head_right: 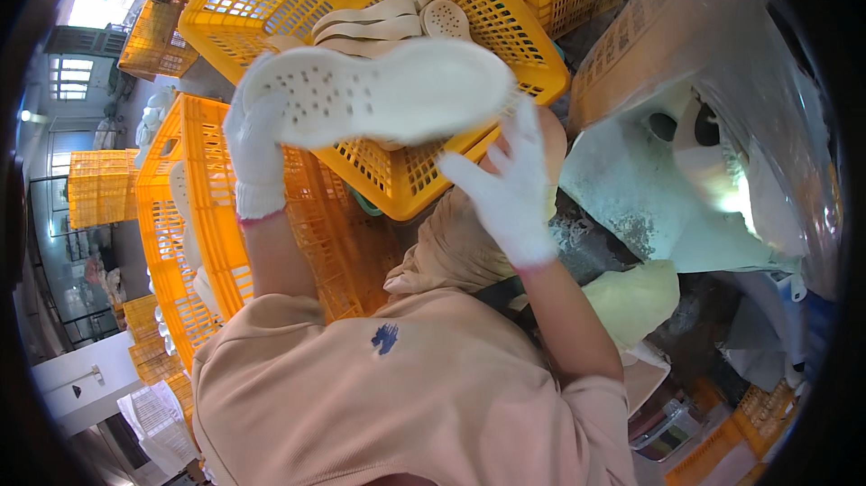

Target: The person repeatedly picks white shoe insoles from a large sack and places them into a yellow plastic basket. The person handles the insoles one by one, transferring them from the sack to the basket.

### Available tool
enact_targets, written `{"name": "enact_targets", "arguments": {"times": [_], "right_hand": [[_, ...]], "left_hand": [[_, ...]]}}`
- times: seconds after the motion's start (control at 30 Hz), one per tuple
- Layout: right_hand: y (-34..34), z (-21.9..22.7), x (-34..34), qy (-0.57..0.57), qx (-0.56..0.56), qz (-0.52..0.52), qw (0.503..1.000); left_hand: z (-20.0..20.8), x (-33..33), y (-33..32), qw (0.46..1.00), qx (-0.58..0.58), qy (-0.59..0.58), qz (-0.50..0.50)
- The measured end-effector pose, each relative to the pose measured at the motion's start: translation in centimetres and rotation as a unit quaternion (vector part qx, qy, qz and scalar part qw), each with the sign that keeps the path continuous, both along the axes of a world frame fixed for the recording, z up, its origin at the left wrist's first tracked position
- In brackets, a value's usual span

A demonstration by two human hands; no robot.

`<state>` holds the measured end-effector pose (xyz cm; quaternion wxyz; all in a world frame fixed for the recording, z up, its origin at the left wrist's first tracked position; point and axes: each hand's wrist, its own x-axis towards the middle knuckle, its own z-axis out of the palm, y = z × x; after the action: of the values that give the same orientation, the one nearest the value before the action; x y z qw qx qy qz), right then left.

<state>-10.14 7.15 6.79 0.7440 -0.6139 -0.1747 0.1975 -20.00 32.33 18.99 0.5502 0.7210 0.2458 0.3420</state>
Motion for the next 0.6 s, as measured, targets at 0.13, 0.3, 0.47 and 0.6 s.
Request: {"name": "enact_targets", "arguments": {"times": [0.13, 0.3, 0.47, 0.6], "right_hand": [[-15.5, 2.5, -1.8, 0.264, 0.062, -0.099, 0.957], [-27.5, 7.3, -5.5, 0.124, -0.113, -0.425, 0.889], [-26.9, 7.1, -11.4, 0.015, -0.286, -0.433, 0.855], [-27.3, 6.9, -9.4, -0.124, -0.369, -0.499, 0.774]], "left_hand": [[-5.8, 1.2, -7.3, 0.924, -0.293, 0.099, -0.225], [-16.3, 7.0, -26.4, 0.625, -0.659, 0.160, -0.388], [-16.2, 12.8, -40.9, 0.632, -0.674, 0.136, -0.357], [-13.6, 15.2, -44.9, 0.674, -0.582, 0.083, -0.449]]}}
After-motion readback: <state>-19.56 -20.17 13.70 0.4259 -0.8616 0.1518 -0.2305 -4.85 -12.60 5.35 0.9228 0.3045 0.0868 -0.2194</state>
